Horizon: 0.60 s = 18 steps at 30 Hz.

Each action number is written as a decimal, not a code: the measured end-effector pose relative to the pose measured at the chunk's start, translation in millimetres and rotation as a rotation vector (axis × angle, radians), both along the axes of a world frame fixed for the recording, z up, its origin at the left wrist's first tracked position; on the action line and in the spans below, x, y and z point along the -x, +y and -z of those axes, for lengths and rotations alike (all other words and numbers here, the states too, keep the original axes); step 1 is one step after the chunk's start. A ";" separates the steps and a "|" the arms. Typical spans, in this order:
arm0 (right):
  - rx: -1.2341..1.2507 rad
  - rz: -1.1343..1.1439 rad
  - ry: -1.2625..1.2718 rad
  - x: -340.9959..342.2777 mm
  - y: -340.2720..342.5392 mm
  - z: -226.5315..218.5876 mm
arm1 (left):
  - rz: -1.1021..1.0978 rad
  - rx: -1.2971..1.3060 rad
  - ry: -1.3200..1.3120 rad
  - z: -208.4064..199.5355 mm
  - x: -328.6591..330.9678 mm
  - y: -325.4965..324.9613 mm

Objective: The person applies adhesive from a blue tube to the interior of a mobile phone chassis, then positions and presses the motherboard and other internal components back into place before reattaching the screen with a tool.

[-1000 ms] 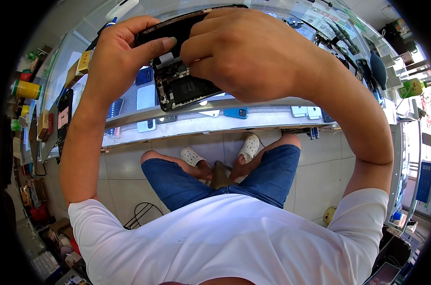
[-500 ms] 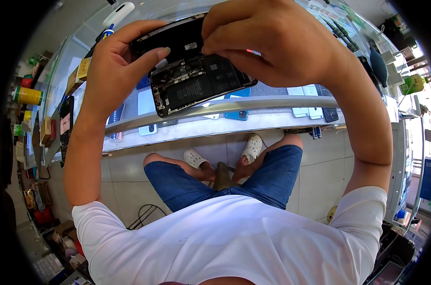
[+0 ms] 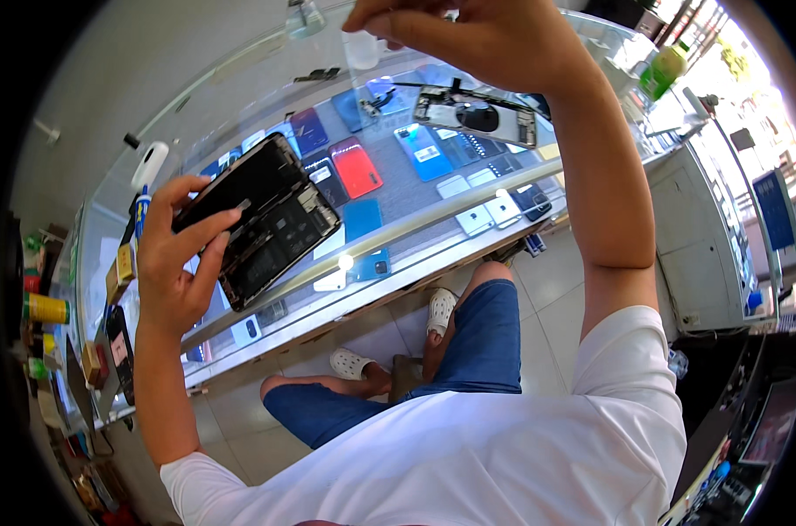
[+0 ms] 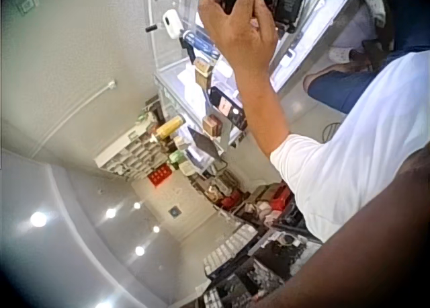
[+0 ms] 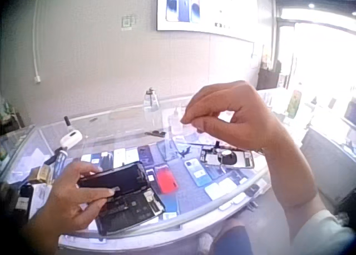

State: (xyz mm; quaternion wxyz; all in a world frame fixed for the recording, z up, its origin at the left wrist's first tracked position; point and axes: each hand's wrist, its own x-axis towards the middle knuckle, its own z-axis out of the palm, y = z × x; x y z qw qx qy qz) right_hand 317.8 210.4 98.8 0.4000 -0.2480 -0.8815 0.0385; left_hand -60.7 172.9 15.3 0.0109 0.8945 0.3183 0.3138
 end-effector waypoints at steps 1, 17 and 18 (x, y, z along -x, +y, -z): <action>-0.060 0.057 -0.059 -14.3 2.6 10.1 | -0.022 -0.010 0.033 0.8 0.4 -2.9; 0.134 0.630 -0.243 -121.3 -21.5 41.4 | 0.056 -0.032 0.072 -4.8 -8.5 -4.7; 0.128 0.610 -0.243 -119.5 -21.4 41.2 | 0.069 -0.029 0.067 -4.0 -8.8 -3.1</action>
